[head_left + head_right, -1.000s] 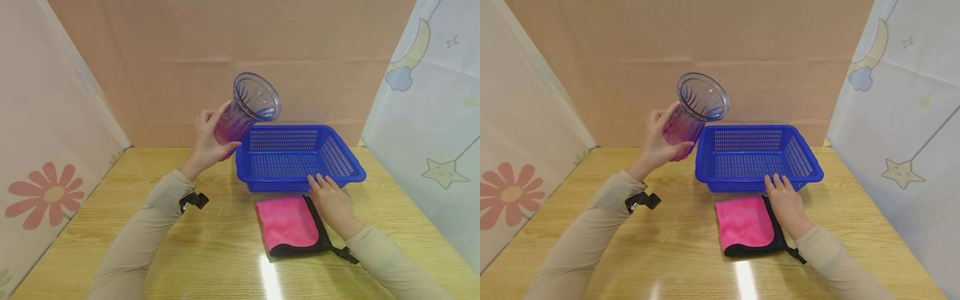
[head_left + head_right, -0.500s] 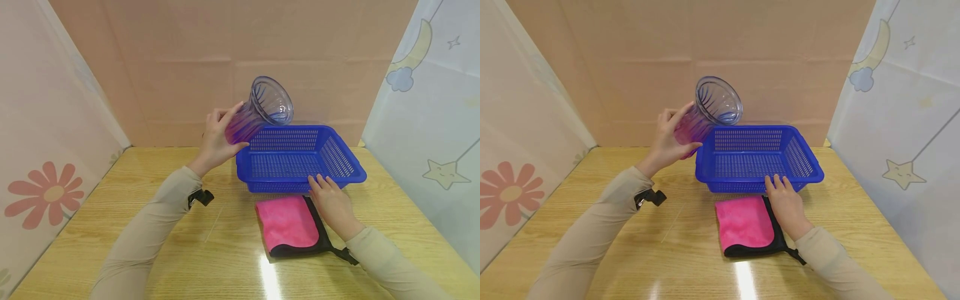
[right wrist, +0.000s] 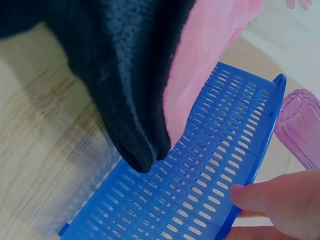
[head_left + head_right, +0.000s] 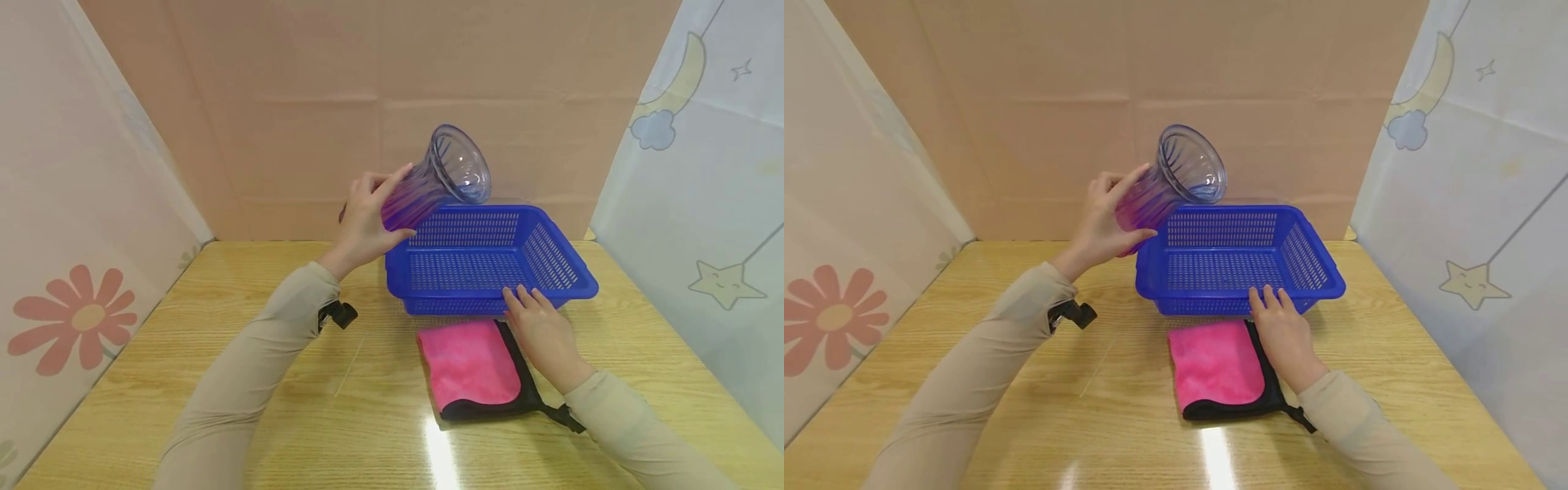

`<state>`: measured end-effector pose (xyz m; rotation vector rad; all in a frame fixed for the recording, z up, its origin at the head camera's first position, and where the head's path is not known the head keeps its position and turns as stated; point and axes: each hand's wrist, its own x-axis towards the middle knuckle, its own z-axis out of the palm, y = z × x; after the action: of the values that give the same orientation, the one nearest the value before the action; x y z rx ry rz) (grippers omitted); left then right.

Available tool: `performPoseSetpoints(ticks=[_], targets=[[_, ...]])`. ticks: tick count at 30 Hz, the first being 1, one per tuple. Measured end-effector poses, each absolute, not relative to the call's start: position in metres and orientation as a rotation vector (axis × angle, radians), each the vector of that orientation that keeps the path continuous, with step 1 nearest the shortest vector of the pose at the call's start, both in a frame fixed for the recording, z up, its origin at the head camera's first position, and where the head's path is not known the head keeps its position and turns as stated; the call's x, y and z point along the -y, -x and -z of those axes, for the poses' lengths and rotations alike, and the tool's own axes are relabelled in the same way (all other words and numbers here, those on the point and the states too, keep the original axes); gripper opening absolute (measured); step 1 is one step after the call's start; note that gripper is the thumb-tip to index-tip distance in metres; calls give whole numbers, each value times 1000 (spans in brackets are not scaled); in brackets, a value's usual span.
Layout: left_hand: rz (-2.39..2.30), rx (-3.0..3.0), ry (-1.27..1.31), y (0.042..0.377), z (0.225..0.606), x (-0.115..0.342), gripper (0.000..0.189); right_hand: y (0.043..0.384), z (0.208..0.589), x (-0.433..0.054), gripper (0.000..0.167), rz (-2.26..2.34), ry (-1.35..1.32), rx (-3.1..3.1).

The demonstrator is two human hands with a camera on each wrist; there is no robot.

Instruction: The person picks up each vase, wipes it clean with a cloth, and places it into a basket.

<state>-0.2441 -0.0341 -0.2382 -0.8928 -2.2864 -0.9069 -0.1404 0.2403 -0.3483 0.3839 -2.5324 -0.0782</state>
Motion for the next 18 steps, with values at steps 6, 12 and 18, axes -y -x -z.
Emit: performPoseSetpoints(ticks=[6,12,18], targets=[[850,2334,919,246,236,26,88,138,347,-239,36,73,-383,2528],[785,2378,935,250,234,16,87,139,347,-240,36,59,-384,2528],[707,2414,942,255,233,6,89,140,348,-241,36,60,-382,2527]])
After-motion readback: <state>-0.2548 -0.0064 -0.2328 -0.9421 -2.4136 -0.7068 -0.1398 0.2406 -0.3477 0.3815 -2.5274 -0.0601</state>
